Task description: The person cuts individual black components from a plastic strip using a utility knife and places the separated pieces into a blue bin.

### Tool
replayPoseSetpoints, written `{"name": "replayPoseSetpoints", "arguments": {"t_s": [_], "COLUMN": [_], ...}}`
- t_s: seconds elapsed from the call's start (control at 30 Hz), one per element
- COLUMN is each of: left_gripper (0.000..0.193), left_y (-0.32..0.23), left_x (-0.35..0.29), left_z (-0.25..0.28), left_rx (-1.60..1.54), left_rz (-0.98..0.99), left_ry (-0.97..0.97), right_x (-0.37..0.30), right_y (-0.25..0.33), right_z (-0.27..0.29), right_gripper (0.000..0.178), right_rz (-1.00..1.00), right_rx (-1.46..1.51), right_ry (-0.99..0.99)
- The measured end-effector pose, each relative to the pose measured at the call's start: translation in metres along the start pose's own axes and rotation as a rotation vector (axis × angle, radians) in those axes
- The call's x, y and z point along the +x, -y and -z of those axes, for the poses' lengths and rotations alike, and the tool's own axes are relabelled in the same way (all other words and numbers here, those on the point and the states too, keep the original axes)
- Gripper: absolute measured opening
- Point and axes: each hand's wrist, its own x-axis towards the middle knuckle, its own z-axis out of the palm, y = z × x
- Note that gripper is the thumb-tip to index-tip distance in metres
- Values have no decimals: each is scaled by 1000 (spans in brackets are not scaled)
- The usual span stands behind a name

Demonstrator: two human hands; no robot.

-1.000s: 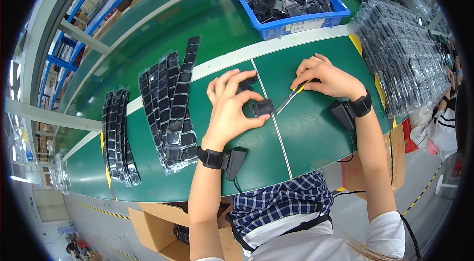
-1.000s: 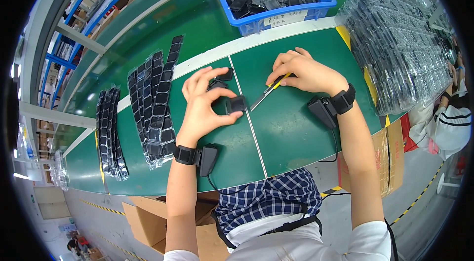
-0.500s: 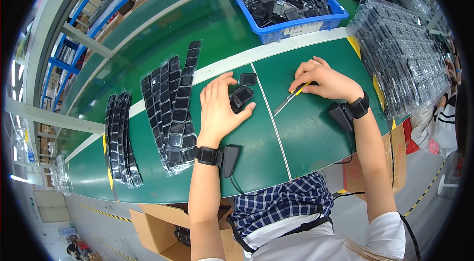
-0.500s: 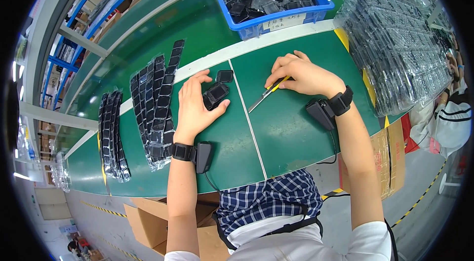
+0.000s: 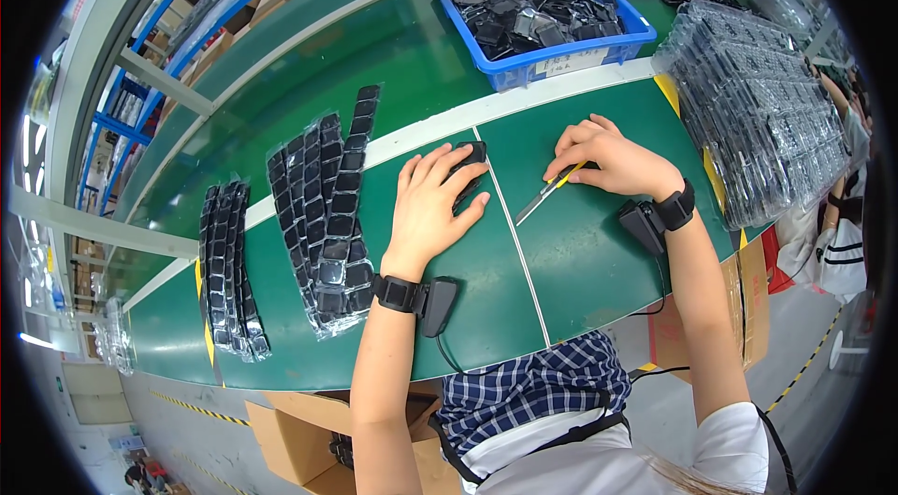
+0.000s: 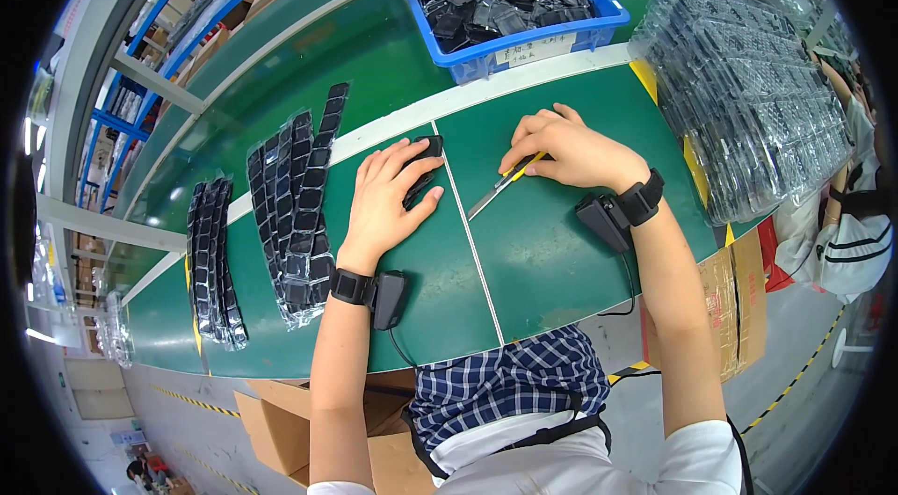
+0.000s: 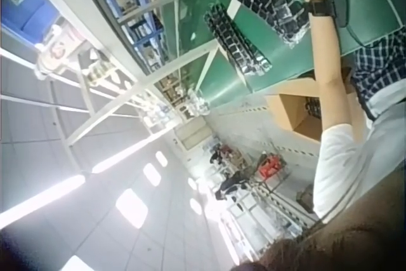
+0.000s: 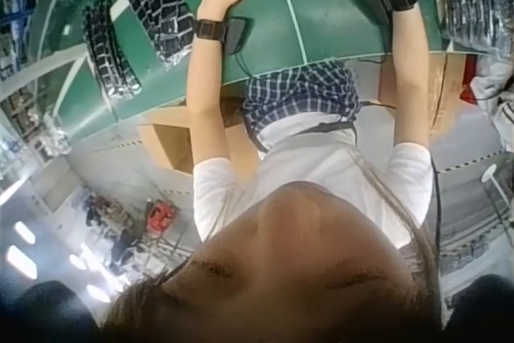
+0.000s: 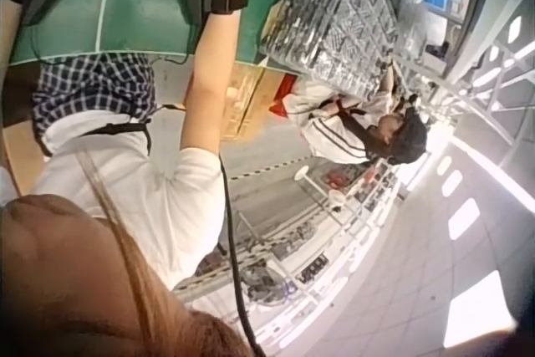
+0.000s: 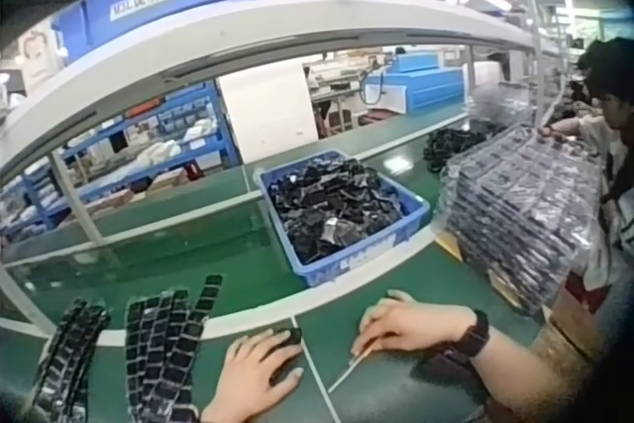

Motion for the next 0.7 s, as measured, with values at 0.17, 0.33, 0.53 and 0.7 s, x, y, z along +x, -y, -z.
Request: {"name": "replayPoseSetpoints", "arguments": {"t_s": [0.17, 0.33, 0.53, 0.7], "left_gripper": [31, 30, 32, 30], "left_y": [2, -5, -1, 3], "left_x": [0, 2, -1, -1], "left_z": [-1, 2, -2, -5], "left_rx": [-59, -85, -76, -71], "left_rz": [-6, 84, 113, 35], "left_ry": [-94, -106, -131, -233], "right_x": [-1, -1, -1, -1], "right_y": [-1, -1, 0, 0], "right_z": [1, 0, 0, -1], "right_gripper": [26, 26, 25, 30], "right_rz": [-4, -6, -2, 7], "right_rx": [6, 13, 13, 18], "right_ry": [2, 6, -4, -17]}}
